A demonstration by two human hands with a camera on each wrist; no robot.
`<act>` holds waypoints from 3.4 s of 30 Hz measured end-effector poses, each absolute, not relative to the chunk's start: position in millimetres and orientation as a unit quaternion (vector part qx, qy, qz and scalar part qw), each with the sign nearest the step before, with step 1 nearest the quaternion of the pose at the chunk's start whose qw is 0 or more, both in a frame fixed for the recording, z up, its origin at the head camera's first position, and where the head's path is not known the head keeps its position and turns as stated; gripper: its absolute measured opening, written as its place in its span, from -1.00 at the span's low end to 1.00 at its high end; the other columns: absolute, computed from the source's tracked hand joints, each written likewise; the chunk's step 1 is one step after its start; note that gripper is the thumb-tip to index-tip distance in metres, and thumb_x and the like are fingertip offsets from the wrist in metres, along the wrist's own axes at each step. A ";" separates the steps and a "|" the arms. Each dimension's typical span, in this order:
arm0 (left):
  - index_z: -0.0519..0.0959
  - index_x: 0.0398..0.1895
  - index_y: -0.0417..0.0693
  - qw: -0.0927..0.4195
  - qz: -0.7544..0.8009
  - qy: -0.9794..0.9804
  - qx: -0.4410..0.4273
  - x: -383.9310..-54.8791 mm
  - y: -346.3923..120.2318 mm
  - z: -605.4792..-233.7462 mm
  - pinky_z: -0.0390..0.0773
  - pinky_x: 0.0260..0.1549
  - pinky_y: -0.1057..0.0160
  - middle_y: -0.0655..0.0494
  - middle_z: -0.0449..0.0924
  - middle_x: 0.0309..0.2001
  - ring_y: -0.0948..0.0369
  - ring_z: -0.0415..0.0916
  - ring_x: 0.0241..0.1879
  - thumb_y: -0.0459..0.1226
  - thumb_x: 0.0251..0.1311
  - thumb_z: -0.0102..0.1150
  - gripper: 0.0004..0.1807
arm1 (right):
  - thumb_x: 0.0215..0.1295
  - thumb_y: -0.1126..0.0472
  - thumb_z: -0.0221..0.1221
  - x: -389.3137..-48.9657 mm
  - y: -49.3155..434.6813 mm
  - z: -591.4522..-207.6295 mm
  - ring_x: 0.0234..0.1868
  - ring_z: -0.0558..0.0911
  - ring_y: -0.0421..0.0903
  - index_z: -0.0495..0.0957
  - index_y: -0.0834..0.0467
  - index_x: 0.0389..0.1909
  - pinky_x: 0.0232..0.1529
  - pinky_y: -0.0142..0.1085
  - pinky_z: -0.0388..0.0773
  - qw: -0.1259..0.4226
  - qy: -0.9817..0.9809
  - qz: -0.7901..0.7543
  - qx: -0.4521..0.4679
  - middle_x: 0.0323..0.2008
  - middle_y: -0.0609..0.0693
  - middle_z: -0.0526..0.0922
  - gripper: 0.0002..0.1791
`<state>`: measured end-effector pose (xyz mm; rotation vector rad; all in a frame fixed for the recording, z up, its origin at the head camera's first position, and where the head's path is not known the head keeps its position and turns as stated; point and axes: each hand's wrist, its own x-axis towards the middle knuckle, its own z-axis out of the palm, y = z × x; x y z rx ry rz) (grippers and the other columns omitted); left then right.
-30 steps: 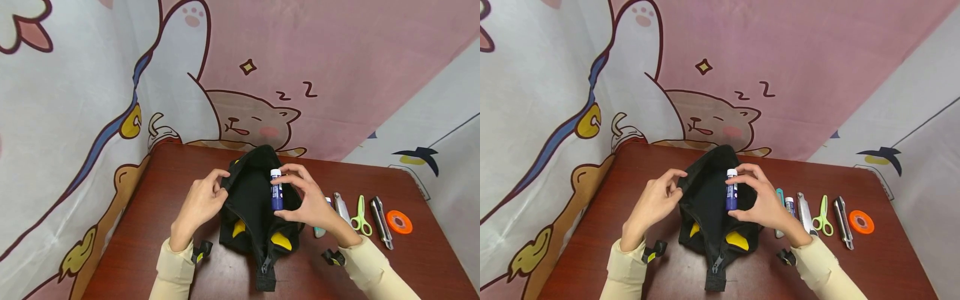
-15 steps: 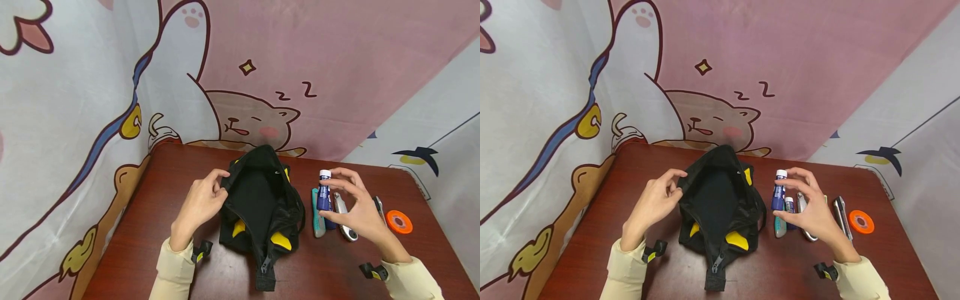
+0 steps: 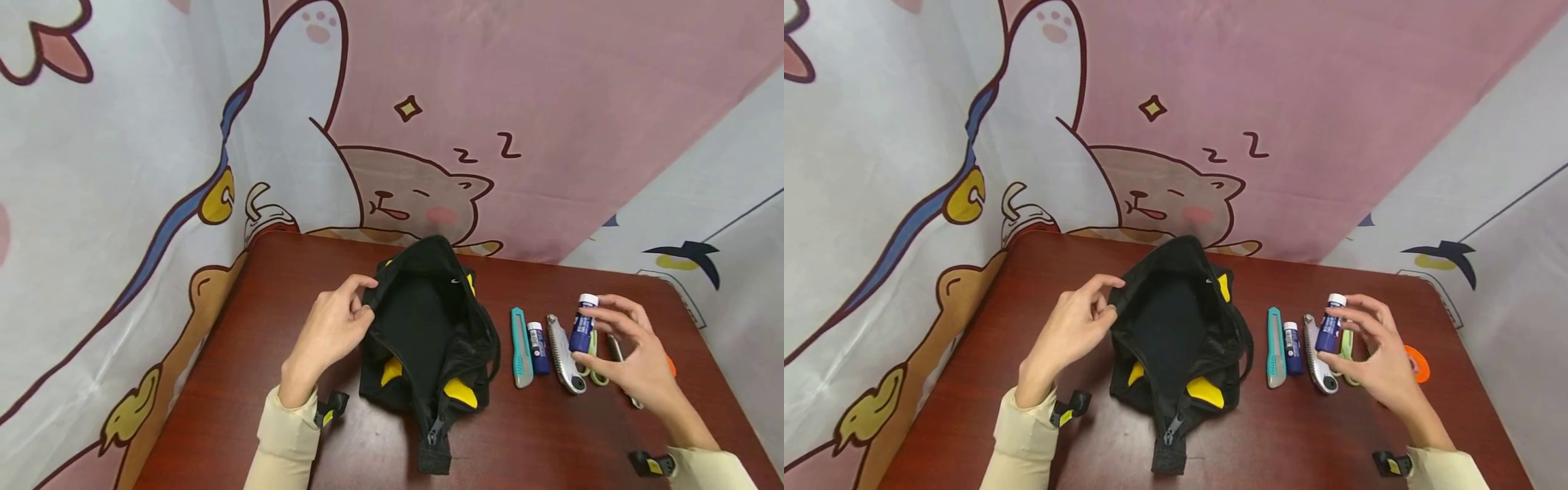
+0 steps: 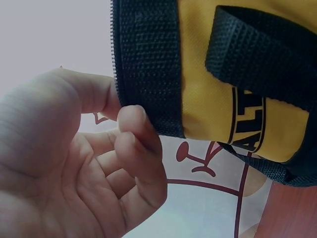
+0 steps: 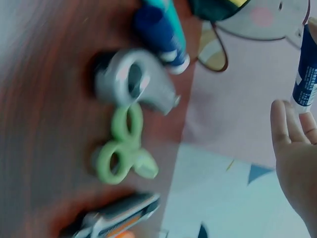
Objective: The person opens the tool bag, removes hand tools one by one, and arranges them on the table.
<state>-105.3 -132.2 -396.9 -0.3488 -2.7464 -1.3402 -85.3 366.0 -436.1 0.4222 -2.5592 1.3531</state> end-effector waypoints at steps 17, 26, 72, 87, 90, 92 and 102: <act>0.65 0.31 -0.03 0.032 -0.438 -0.891 -0.117 -106.2 -130.5 -398.5 0.33 -0.53 0.25 0.23 0.37 -0.56 0.28 0.23 -0.66 -0.40 0.36 0.19 -0.54 | 0.08 0.63 0.54 -66.7 450.6 -463.4 0.20 0.48 -0.46 0.57 0.30 0.45 0.12 -0.76 0.41 0.100 -0.904 0.415 0.039 0.42 -0.30 0.25 -0.16; 0.65 0.31 -0.04 0.031 -0.441 -0.890 -0.112 -106.2 -130.5 -397.8 0.35 -0.53 0.24 0.22 0.39 -0.56 0.26 0.25 -0.66 -0.40 0.35 0.20 -0.54 | 0.21 0.76 0.33 -57.9 485.9 -489.1 0.29 0.46 -0.48 0.49 0.30 0.55 0.18 -0.73 0.41 0.100 -0.829 0.550 -0.002 0.43 -0.29 0.24 -0.15; 0.66 0.29 -0.03 0.035 -0.437 -0.892 -0.108 -106.2 -129.6 -397.5 0.38 -0.51 0.22 0.23 0.39 -0.56 0.25 0.27 -0.65 -0.39 0.36 0.20 -0.56 | -0.09 0.73 0.42 -58.7 581.5 -514.3 0.20 0.10 0.83 -0.23 0.51 0.68 0.17 0.71 0.17 -0.079 -0.973 0.214 -0.043 0.38 0.77 -0.19 0.35; 0.66 0.29 -0.03 0.040 -0.436 -0.892 -0.109 -106.3 -130.0 -396.2 0.39 -0.51 0.22 0.23 0.40 -0.56 0.27 0.28 -0.65 -0.39 0.35 0.20 -0.55 | 0.10 0.80 0.25 -64.9 580.1 -516.8 0.49 -0.05 0.85 -0.36 0.42 0.74 0.51 -0.60 -0.30 -0.066 -0.967 0.246 0.006 0.62 0.69 -0.30 0.31; 0.66 0.29 -0.03 0.042 -0.435 -0.892 -0.110 -106.0 -130.3 -395.7 0.39 -0.51 0.22 0.23 0.40 -0.56 0.28 0.26 -0.65 -0.39 0.34 0.19 -0.55 | 0.15 0.78 0.24 -65.0 580.1 -515.5 0.46 0.01 0.86 -0.38 0.39 0.74 0.32 -0.76 -0.27 -0.081 -0.965 0.249 -0.008 0.59 0.73 -0.27 0.29; 0.66 0.29 -0.03 0.042 -0.435 -0.892 -0.110 -105.7 -130.5 -395.4 0.38 -0.52 0.22 0.23 0.40 -0.57 0.28 0.26 -0.66 -0.40 0.34 0.19 -0.55 | 0.19 0.76 0.23 -64.9 580.7 -514.8 0.46 0.01 0.87 -0.39 0.37 0.75 0.51 -0.59 -0.21 -0.090 -0.964 0.250 -0.019 0.55 0.78 -0.22 0.27; 0.66 0.29 -0.02 0.048 -0.438 -0.891 -0.111 -105.2 -131.0 -394.6 0.38 -0.52 0.23 0.24 0.39 -0.57 0.28 0.25 -0.66 -0.40 0.33 0.19 -0.54 | 0.19 0.68 0.32 -69.4 580.1 -518.0 0.52 -0.15 0.83 -0.50 0.39 0.71 0.40 0.59 -0.15 -0.099 -0.955 0.276 -0.052 0.60 0.68 -0.41 0.34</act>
